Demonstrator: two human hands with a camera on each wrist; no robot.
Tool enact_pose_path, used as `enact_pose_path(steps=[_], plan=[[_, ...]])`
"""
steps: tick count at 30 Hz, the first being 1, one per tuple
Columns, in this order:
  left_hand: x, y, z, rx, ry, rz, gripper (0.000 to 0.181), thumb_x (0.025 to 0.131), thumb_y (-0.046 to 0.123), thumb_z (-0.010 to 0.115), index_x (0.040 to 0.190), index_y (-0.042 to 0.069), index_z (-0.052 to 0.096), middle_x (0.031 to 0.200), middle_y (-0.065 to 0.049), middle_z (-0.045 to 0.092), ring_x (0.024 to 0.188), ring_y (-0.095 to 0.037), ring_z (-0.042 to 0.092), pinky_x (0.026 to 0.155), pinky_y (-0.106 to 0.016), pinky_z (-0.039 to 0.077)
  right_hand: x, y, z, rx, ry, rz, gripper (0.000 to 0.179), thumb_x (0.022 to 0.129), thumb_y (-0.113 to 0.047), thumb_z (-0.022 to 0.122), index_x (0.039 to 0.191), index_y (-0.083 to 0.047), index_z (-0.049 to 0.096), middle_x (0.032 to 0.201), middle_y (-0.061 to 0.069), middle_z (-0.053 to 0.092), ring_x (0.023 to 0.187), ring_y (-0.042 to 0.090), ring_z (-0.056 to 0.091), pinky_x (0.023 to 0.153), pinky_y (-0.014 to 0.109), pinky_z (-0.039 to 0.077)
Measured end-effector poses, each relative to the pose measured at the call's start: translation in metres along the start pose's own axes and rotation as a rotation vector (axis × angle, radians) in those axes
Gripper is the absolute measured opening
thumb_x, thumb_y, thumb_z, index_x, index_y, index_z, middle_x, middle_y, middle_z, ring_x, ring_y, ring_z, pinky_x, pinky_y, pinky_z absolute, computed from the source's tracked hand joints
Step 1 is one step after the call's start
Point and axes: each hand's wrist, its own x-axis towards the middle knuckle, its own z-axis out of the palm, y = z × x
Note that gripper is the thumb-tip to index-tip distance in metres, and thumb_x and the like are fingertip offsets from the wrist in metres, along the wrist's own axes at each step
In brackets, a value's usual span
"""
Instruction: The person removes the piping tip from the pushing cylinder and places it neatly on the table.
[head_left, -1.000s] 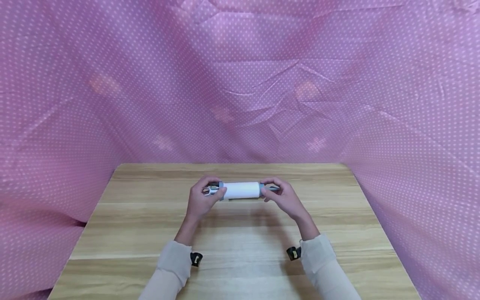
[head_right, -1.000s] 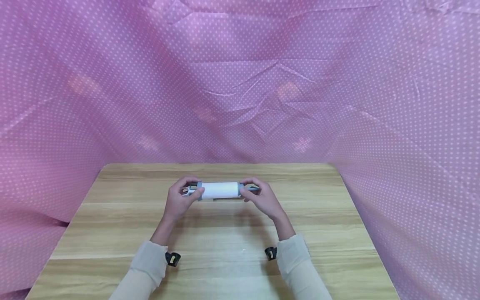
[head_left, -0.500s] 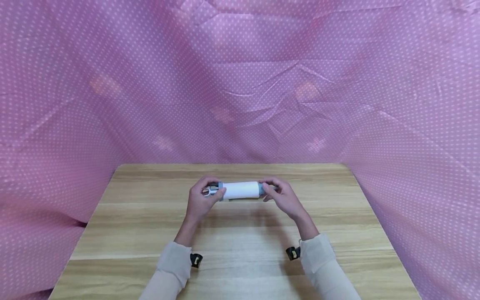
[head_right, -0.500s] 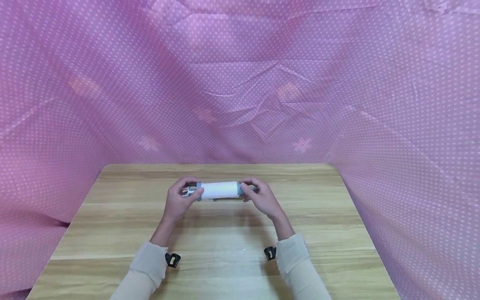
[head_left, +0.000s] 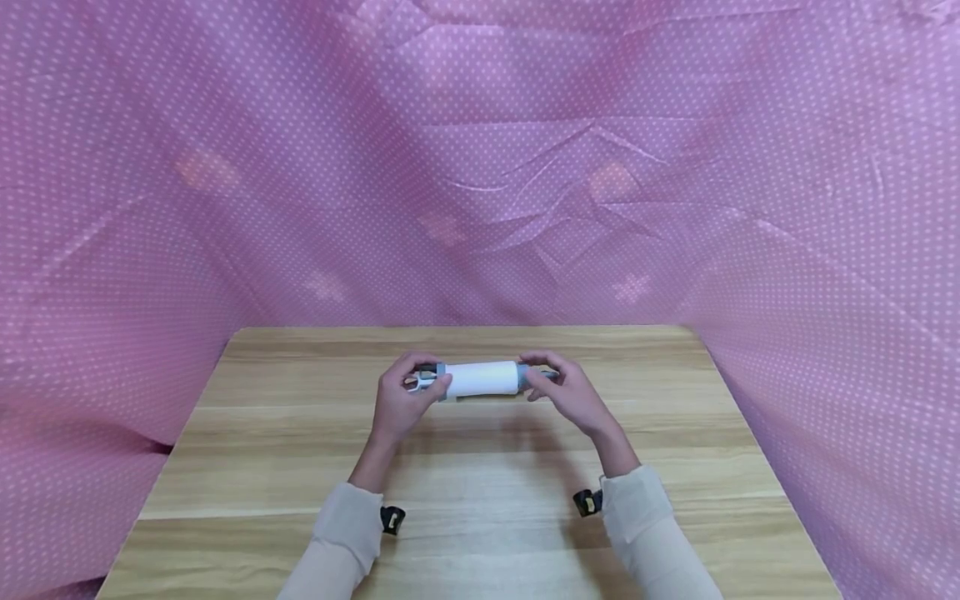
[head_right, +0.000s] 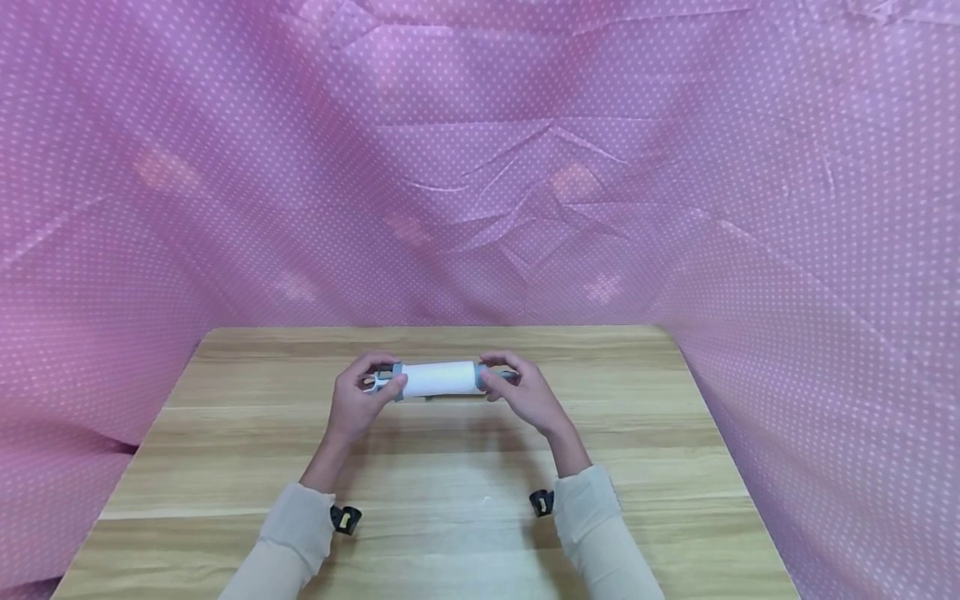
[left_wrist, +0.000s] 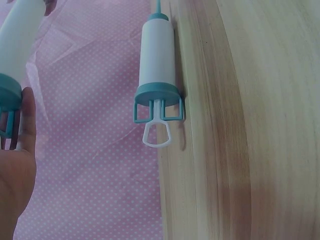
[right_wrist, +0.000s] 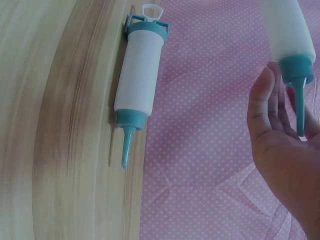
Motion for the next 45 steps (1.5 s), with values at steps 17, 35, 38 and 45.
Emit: enact_pose_path(steps=[17,35,38,45], plan=[[0.0004,-0.0037,0.0034,-0.009,0.019,-0.015,0.026,0.085,0.003,0.078,0.107,-0.008,0.068,0.105,-0.019,0.066,0.094,-0.023,0.062,0.075,-0.025,0.057,-0.0004,-0.0026,-0.0034,-0.004,-0.002,-0.005,0.038,0.1,-0.013,0.065,0.134,0.003,0.058,0.132,0.023,0.057,0.102,0.052,0.062,0.08,0.039,0.06],[-0.0022,-0.0037,-0.0011,0.001,-0.025,-0.102,0.029,0.087,0.005,0.078,0.112,-0.006,0.067,0.109,-0.02,0.064,0.096,-0.028,0.062,0.075,-0.028,0.058,0.0013,-0.0016,0.0044,0.008,0.022,-0.008,0.031,0.1,-0.009,0.064,0.126,0.009,0.061,0.122,0.026,0.061,0.092,0.029,0.067,0.08,0.043,0.061],[-0.0007,-0.0047,-0.0021,-0.024,-0.054,-0.147,0.032,0.088,0.006,0.078,0.114,-0.007,0.065,0.11,-0.019,0.063,0.096,-0.027,0.061,0.073,-0.027,0.058,0.0006,-0.0037,0.0027,0.009,0.02,-0.016,0.031,0.1,-0.008,0.065,0.126,0.009,0.061,0.123,0.026,0.061,0.093,0.034,0.067,0.083,0.047,0.06],[-0.0007,-0.0071,-0.0038,-0.046,-0.066,-0.17,0.032,0.088,0.007,0.078,0.114,-0.006,0.065,0.112,-0.021,0.063,0.097,-0.027,0.061,0.075,-0.029,0.058,-0.0009,-0.0002,0.0019,0.029,0.007,-0.028,0.033,0.098,-0.004,0.065,0.128,0.01,0.06,0.127,0.027,0.06,0.099,0.043,0.066,0.081,0.038,0.06]])
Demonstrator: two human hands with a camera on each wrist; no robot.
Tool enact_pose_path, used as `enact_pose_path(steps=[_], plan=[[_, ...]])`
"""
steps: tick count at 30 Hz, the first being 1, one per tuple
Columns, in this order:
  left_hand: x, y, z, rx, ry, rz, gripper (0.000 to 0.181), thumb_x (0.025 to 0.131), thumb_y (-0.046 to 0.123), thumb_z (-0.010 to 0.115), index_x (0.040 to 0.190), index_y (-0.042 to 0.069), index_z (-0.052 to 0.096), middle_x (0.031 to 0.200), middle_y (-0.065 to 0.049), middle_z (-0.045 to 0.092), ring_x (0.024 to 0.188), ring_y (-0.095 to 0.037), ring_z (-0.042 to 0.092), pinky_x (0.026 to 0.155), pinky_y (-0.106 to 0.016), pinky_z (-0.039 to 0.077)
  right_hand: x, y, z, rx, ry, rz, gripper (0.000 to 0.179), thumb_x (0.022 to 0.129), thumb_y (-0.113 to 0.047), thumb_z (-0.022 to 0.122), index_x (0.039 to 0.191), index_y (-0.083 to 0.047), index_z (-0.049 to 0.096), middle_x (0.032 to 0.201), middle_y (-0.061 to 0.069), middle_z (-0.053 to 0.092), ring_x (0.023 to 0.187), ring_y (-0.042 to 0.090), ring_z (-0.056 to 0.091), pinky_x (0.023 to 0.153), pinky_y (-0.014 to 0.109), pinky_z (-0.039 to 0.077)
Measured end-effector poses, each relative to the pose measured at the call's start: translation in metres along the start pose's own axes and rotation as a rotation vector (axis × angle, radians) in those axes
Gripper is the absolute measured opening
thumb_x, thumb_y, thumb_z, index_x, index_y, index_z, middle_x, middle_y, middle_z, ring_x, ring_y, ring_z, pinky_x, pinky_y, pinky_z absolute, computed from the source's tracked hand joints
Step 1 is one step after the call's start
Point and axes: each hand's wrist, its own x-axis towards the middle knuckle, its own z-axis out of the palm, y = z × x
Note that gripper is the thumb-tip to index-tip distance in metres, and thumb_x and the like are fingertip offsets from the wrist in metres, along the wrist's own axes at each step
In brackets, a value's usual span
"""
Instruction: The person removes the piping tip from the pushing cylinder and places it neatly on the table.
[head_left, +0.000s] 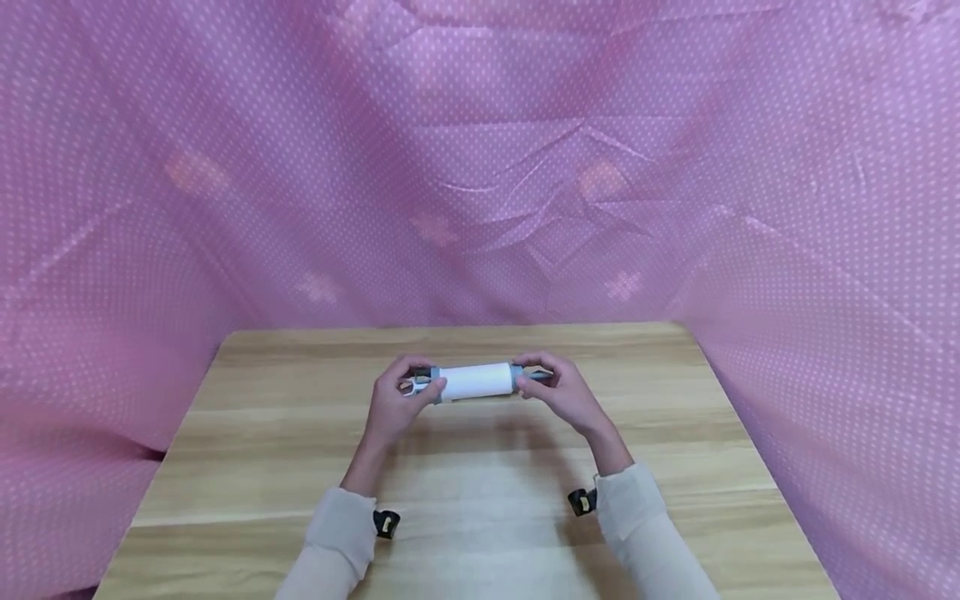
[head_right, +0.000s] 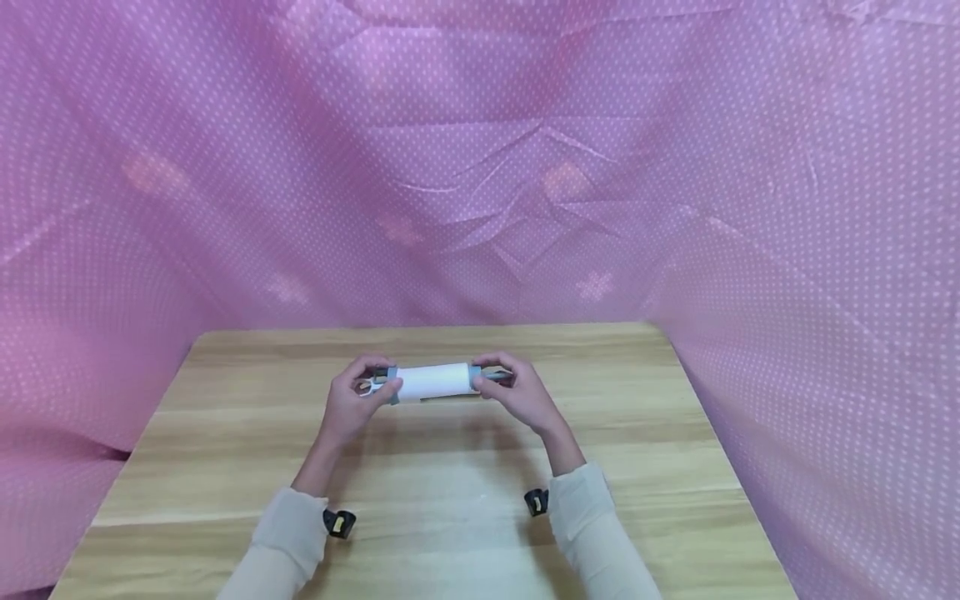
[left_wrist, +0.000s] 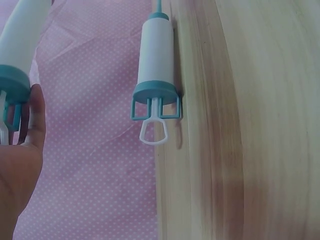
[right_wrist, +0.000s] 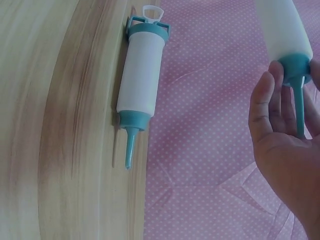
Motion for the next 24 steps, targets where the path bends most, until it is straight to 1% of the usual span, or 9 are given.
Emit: enact_pose_path(steps=[2,4,8,12,16,20,24], plan=[[-0.001,-0.0007,0.0016,0.0,0.005,0.0,0.032,0.087,0.007,0.078,0.113,-0.008,0.065,0.112,-0.022,0.064,0.096,-0.028,0.061,0.074,-0.029,0.058,-0.0006,0.0028,-0.001,-0.001,-0.005,0.009,0.034,0.1,-0.006,0.063,0.13,0.011,0.058,0.129,0.026,0.059,0.098,0.042,0.066,0.08,0.038,0.06],[-0.0014,-0.0011,0.0026,-0.003,0.015,0.007,0.031,0.087,0.006,0.078,0.112,-0.007,0.066,0.112,-0.022,0.064,0.096,-0.027,0.06,0.074,-0.028,0.058,0.0002,0.0047,-0.0014,-0.009,-0.008,0.017,0.036,0.104,-0.012,0.059,0.132,0.011,0.056,0.13,0.026,0.059,0.098,0.044,0.065,0.08,0.039,0.06],[-0.0012,-0.0007,0.0036,-0.003,0.033,0.035,0.029,0.087,0.005,0.078,0.111,-0.005,0.067,0.113,-0.021,0.065,0.097,-0.026,0.06,0.074,-0.028,0.057,0.0024,0.0066,-0.0012,-0.025,-0.006,0.033,0.038,0.106,-0.021,0.055,0.132,0.008,0.057,0.125,0.024,0.061,0.095,0.048,0.064,0.08,0.04,0.06],[-0.001,0.0008,0.0036,0.003,0.033,0.05,0.028,0.087,0.006,0.078,0.111,-0.004,0.067,0.114,-0.021,0.065,0.097,-0.026,0.061,0.075,-0.028,0.057,0.003,0.0063,-0.0017,-0.028,-0.011,0.038,0.035,0.106,-0.018,0.056,0.129,0.008,0.06,0.12,0.024,0.062,0.095,0.049,0.064,0.079,0.039,0.06],[-0.0013,0.0001,0.004,-0.005,0.04,0.048,0.029,0.086,0.005,0.078,0.111,-0.005,0.067,0.115,-0.024,0.064,0.097,-0.027,0.061,0.074,-0.027,0.057,0.002,0.0064,-0.0015,-0.01,-0.015,0.046,0.034,0.105,-0.018,0.059,0.129,0.006,0.06,0.12,0.023,0.063,0.098,0.053,0.062,0.078,0.039,0.061],[-0.0023,-0.002,0.0048,-0.011,0.058,0.049,0.028,0.085,0.004,0.079,0.109,-0.005,0.067,0.112,-0.022,0.065,0.095,-0.025,0.061,0.072,-0.025,0.057,0.0008,0.0087,-0.0016,-0.013,-0.014,0.068,0.035,0.104,-0.019,0.06,0.13,0.004,0.06,0.119,0.021,0.064,0.098,0.048,0.065,0.079,0.039,0.061],[-0.0023,-0.0029,0.0066,-0.009,0.051,0.076,0.028,0.085,0.003,0.079,0.109,-0.007,0.067,0.11,-0.022,0.066,0.094,-0.026,0.061,0.072,-0.025,0.057,-0.0012,0.0093,-0.0024,-0.033,0.014,0.081,0.034,0.103,-0.019,0.062,0.129,0.004,0.062,0.119,0.019,0.064,0.099,0.04,0.067,0.082,0.037,0.06]])
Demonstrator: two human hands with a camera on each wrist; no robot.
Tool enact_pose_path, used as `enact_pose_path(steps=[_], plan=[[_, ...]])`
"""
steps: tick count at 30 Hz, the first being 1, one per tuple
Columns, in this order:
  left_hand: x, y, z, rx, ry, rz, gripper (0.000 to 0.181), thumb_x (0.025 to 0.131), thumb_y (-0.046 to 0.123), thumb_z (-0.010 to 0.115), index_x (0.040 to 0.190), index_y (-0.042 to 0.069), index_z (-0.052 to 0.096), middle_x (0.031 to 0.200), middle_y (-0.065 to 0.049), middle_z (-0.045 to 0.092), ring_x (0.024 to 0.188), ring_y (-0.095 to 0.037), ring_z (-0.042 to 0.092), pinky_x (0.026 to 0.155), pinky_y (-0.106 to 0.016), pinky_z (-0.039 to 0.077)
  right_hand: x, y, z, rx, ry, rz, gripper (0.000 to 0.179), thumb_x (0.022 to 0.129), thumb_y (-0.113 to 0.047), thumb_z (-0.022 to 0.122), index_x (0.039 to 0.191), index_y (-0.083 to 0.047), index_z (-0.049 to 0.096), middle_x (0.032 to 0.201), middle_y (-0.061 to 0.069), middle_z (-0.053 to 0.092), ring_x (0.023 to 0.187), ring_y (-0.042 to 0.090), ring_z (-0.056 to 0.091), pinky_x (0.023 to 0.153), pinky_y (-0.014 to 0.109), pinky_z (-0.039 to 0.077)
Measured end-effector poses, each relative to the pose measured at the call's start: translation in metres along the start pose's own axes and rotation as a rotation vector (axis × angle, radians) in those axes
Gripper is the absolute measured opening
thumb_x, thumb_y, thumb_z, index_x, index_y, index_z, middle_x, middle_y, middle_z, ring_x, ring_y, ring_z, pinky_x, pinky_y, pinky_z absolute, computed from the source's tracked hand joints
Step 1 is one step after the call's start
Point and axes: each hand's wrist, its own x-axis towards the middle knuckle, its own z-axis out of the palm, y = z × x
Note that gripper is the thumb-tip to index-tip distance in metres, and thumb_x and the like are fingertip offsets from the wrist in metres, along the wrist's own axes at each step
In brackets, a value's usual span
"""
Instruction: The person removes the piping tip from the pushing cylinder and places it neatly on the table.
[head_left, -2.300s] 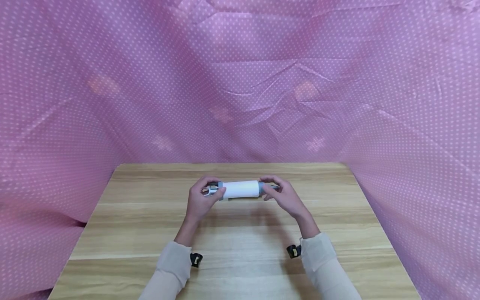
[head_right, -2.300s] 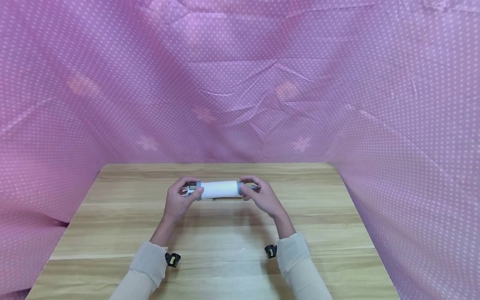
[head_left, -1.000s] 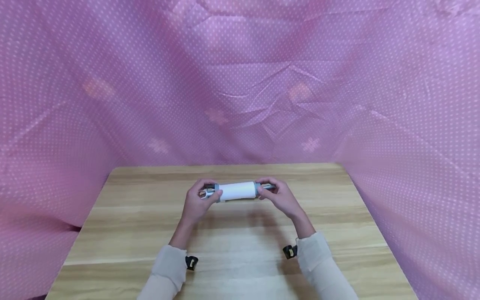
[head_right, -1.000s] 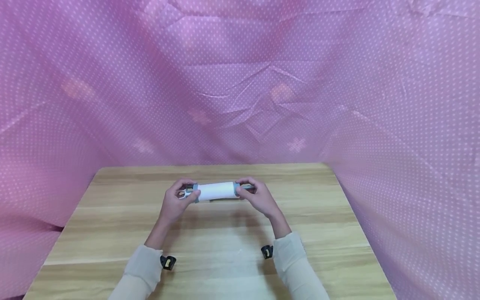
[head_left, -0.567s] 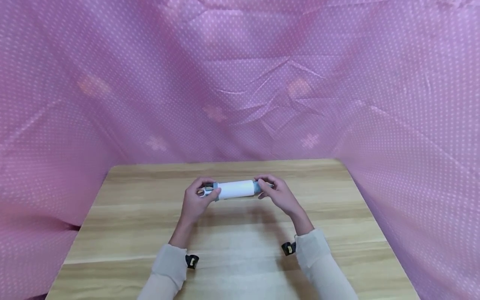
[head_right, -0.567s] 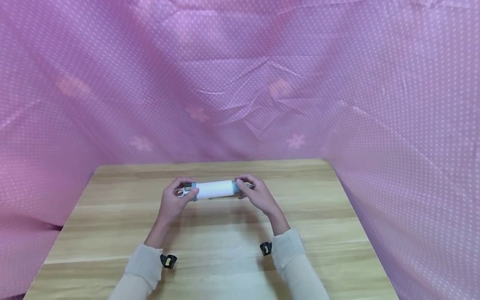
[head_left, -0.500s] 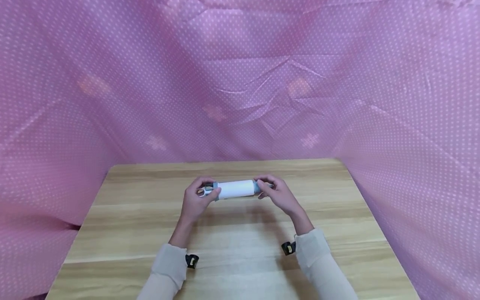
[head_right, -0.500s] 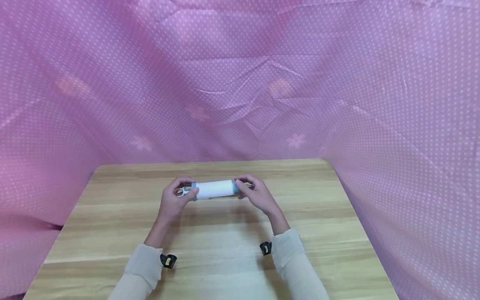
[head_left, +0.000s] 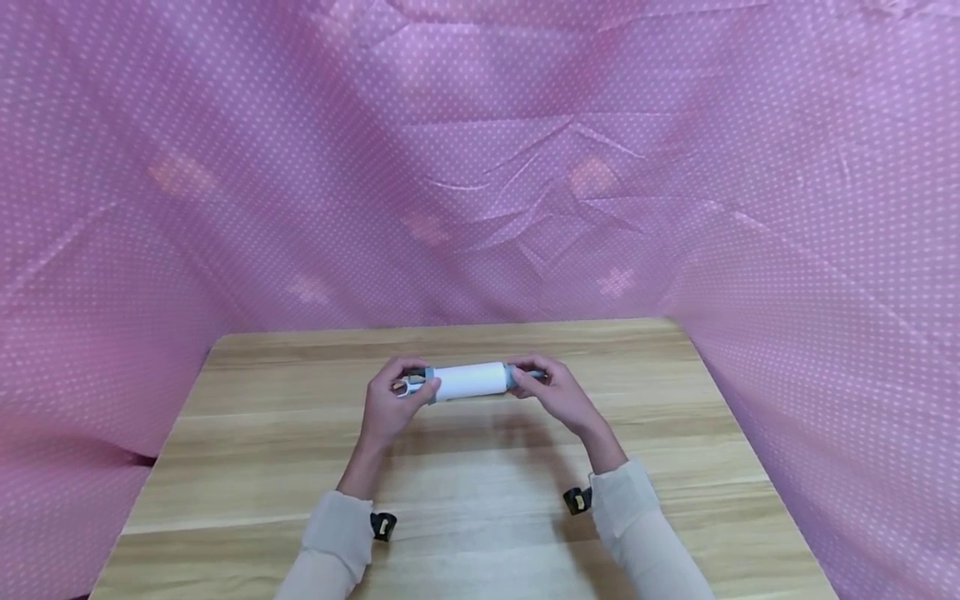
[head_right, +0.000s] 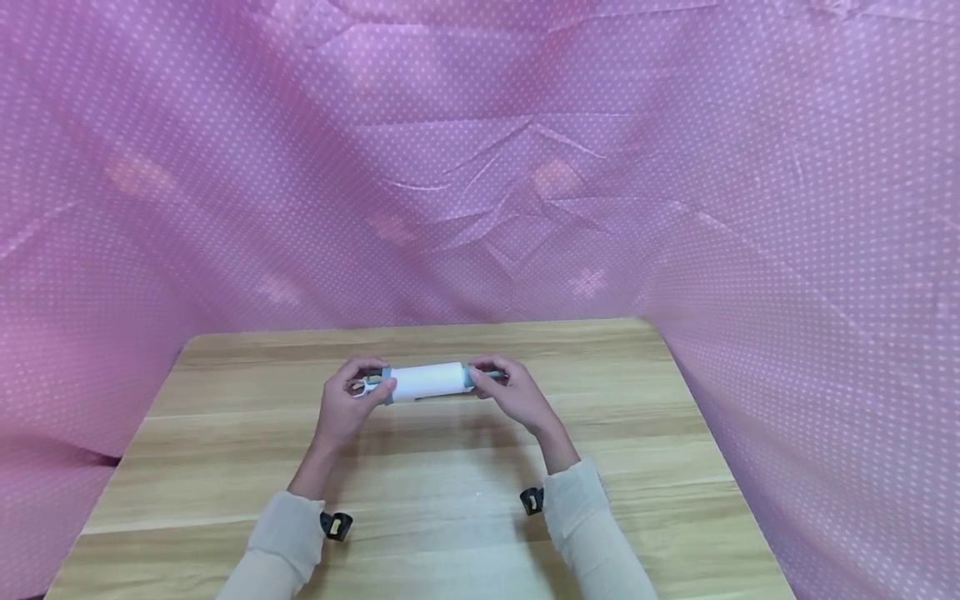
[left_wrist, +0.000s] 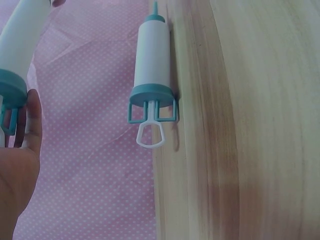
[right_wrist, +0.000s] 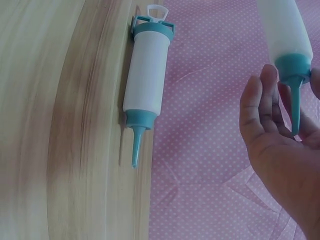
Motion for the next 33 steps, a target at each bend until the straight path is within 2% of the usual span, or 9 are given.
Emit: enact_pose_path(steps=[6,13,16,21,28,33], plan=[[-0.0014,0.0004,0.0003,0.003,0.002,0.007,0.026,0.086,0.003,0.078,0.108,-0.004,0.068,0.112,-0.027,0.065,0.095,-0.029,0.061,0.072,-0.024,0.056,-0.002,-0.0032,0.0003,0.009,0.02,0.004,0.033,0.098,-0.013,0.068,0.127,0.005,0.063,0.122,0.021,0.063,0.096,0.033,0.067,0.085,0.039,0.059],[-0.0019,0.0024,-0.0009,0.001,0.007,-0.005,0.026,0.086,0.004,0.078,0.109,-0.005,0.068,0.113,-0.027,0.065,0.096,-0.028,0.062,0.073,-0.024,0.056,-0.0023,-0.0041,-0.0001,0.041,0.012,-0.019,0.04,0.097,-0.01,0.07,0.131,0.006,0.059,0.13,0.024,0.058,0.105,0.056,0.059,0.083,0.041,0.06],[-0.0019,0.0022,-0.0015,0.001,0.007,-0.01,0.028,0.087,0.004,0.078,0.11,-0.007,0.067,0.113,-0.024,0.065,0.097,-0.029,0.062,0.074,-0.024,0.056,-0.0012,-0.0041,-0.0001,0.031,0.008,-0.028,0.04,0.101,-0.016,0.065,0.133,0.006,0.057,0.13,0.023,0.057,0.102,0.052,0.062,0.084,0.044,0.06],[-0.002,0.0029,-0.0024,-0.003,0.008,-0.008,0.028,0.087,0.004,0.077,0.111,-0.006,0.067,0.11,-0.02,0.065,0.097,-0.028,0.061,0.074,-0.024,0.056,0.001,-0.0031,0.0014,0.032,-0.01,-0.014,0.037,0.106,-0.021,0.055,0.13,0.007,0.059,0.118,0.021,0.061,0.094,0.044,0.066,0.081,0.041,0.06],[-0.0014,0.0038,-0.0037,-0.007,-0.016,0.005,0.027,0.087,0.004,0.077,0.111,-0.004,0.067,0.112,-0.021,0.065,0.096,-0.025,0.061,0.074,-0.028,0.058,0.0013,-0.0044,0.0018,0.024,-0.014,-0.028,0.034,0.103,-0.014,0.061,0.128,0.008,0.06,0.118,0.023,0.061,0.095,0.038,0.066,0.082,0.042,0.06],[-0.0007,0.0036,-0.0066,-0.003,-0.059,-0.038,0.03,0.088,0.006,0.077,0.114,-0.002,0.066,0.116,-0.019,0.063,0.098,-0.025,0.061,0.076,-0.03,0.059,0.0016,-0.0039,0.0012,0.01,-0.002,-0.051,0.033,0.1,-0.012,0.064,0.127,0.008,0.061,0.121,0.023,0.061,0.099,0.037,0.065,0.084,0.04,0.06]])
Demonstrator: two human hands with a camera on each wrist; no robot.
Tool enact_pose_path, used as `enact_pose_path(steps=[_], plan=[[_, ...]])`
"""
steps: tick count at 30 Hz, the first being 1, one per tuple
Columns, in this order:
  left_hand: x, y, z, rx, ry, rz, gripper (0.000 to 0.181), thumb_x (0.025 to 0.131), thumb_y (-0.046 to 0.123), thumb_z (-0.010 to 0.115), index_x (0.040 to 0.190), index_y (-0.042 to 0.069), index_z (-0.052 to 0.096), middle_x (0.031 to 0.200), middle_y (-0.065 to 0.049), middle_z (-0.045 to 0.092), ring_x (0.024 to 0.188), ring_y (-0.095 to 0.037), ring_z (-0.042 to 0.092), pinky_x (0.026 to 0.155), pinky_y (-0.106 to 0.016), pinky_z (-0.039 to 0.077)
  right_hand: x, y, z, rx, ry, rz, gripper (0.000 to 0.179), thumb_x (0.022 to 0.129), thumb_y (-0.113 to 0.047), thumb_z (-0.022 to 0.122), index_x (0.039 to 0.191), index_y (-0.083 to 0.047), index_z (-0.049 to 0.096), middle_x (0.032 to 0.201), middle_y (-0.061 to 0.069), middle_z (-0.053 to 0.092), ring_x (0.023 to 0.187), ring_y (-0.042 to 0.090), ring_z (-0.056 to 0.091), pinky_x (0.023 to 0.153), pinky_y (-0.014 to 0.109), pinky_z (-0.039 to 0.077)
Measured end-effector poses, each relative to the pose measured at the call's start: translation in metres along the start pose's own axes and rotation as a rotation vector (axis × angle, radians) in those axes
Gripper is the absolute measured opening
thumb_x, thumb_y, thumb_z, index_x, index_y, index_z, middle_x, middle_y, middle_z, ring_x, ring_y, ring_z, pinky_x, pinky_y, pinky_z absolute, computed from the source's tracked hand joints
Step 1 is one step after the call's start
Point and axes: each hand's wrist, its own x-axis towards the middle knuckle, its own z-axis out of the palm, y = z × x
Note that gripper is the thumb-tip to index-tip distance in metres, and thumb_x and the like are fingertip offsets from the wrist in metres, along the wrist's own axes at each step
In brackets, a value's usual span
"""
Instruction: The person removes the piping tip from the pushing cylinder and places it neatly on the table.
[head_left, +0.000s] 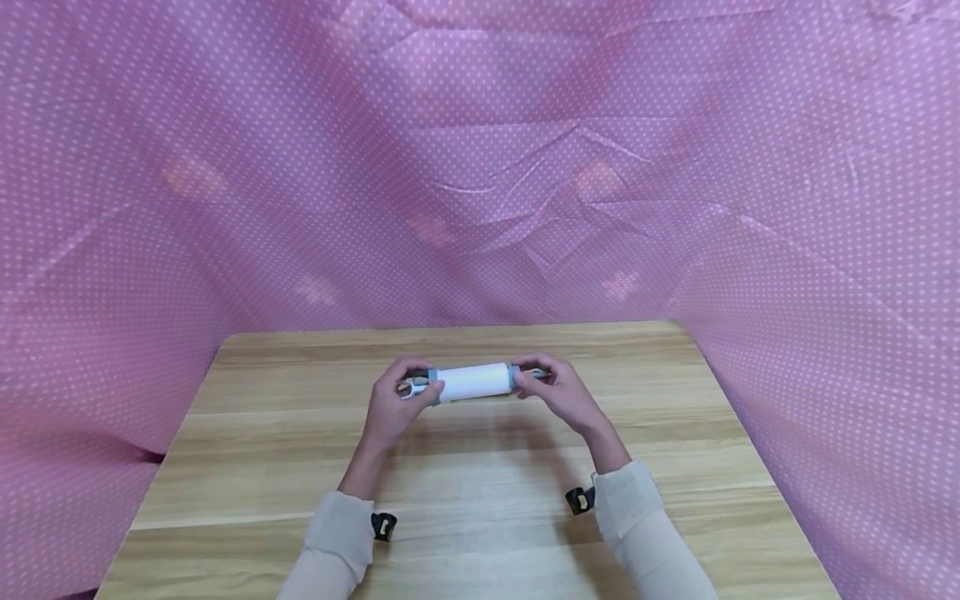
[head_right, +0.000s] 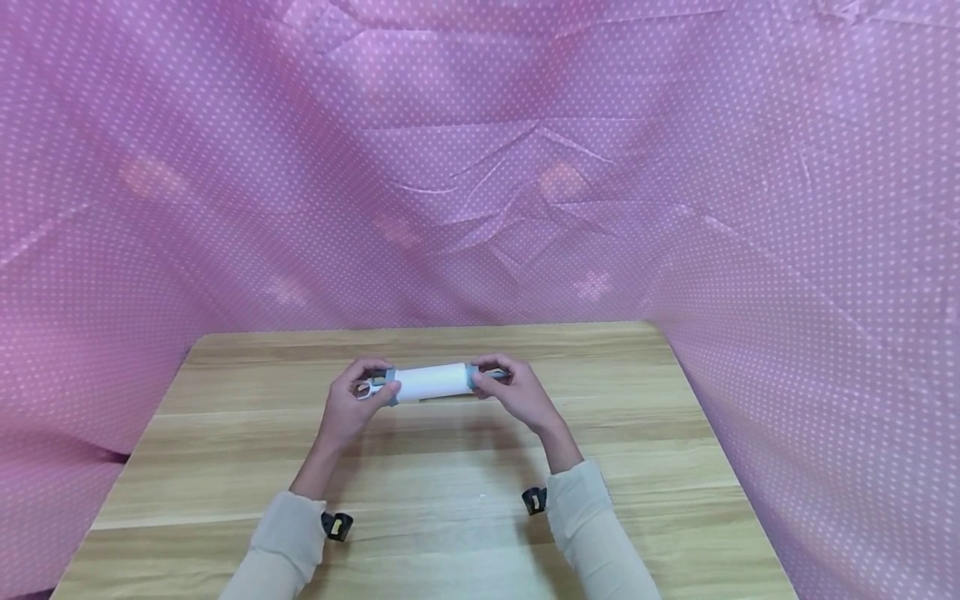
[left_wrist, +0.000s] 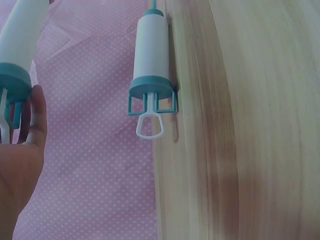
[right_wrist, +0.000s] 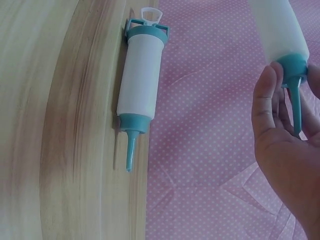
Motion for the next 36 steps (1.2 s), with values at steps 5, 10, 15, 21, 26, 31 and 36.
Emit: enact_pose_path(steps=[5,10,15,21,26,31,36], plan=[[0.0,0.001,-0.003,-0.003,-0.003,-0.037,0.03,0.088,0.006,0.077,0.114,-0.002,0.066,0.113,-0.019,0.064,0.097,-0.026,0.061,0.076,-0.031,0.059,-0.001,0.0,-0.001,0.021,-0.005,-0.013,0.033,0.098,-0.007,0.067,0.126,0.008,0.061,0.123,0.023,0.062,0.1,0.042,0.065,0.086,0.039,0.059],[-0.002,0.0,-0.004,0.005,0.018,-0.051,0.029,0.088,0.007,0.078,0.114,-0.002,0.067,0.11,-0.02,0.065,0.097,-0.025,0.061,0.076,-0.03,0.058,-0.002,0.0,-0.002,0.045,-0.003,-0.012,0.033,0.098,-0.006,0.066,0.127,0.01,0.06,0.124,0.023,0.06,0.103,0.048,0.063,0.088,0.042,0.058],[-0.003,-0.001,-0.004,0.007,0.019,-0.06,0.031,0.089,0.008,0.077,0.115,-0.004,0.066,0.113,-0.02,0.064,0.099,-0.026,0.059,0.078,-0.03,0.057,-0.002,0.0,-0.004,0.043,-0.007,-0.011,0.038,0.099,-0.007,0.065,0.128,0.014,0.056,0.125,0.024,0.059,0.097,0.031,0.069,0.088,0.041,0.059],[-0.007,-0.003,-0.008,0.035,0.037,-0.049,0.031,0.088,0.007,0.078,0.113,-0.006,0.066,0.11,-0.02,0.065,0.098,-0.027,0.058,0.076,-0.029,0.055,-0.005,0.002,-0.008,0.037,-0.017,-0.015,0.039,0.1,-0.009,0.065,0.13,0.014,0.055,0.126,0.025,0.058,0.096,0.023,0.069,0.087,0.04,0.059],[-0.008,-0.006,-0.012,0.041,0.045,-0.052,0.029,0.088,0.007,0.078,0.113,-0.004,0.067,0.113,-0.021,0.065,0.099,-0.028,0.059,0.078,-0.03,0.055,-0.007,0.002,-0.011,0.032,-0.002,-0.01,0.037,0.1,-0.01,0.065,0.129,0.011,0.057,0.126,0.023,0.058,0.1,0.034,0.068,0.087,0.04,0.059],[-0.01,-0.012,-0.016,0.038,0.046,-0.082,0.031,0.088,0.008,0.078,0.114,-0.003,0.066,0.115,-0.02,0.064,0.104,-0.035,0.059,0.08,-0.03,0.056,-0.008,0.004,-0.013,0.035,0.008,0.0,0.036,0.1,-0.012,0.065,0.13,0.009,0.059,0.127,0.022,0.058,0.102,0.04,0.067,0.087,0.041,0.059],[-0.011,-0.019,-0.02,0.038,0.05,-0.115,0.033,0.089,0.009,0.078,0.116,-0.004,0.065,0.115,-0.02,0.064,0.105,-0.036,0.059,0.081,-0.03,0.055,-0.008,0.006,-0.015,0.031,0.004,0.0,0.034,0.1,-0.011,0.064,0.129,0.005,0.06,0.128,0.023,0.057,0.103,0.045,0.065,0.087,0.041,0.059]])
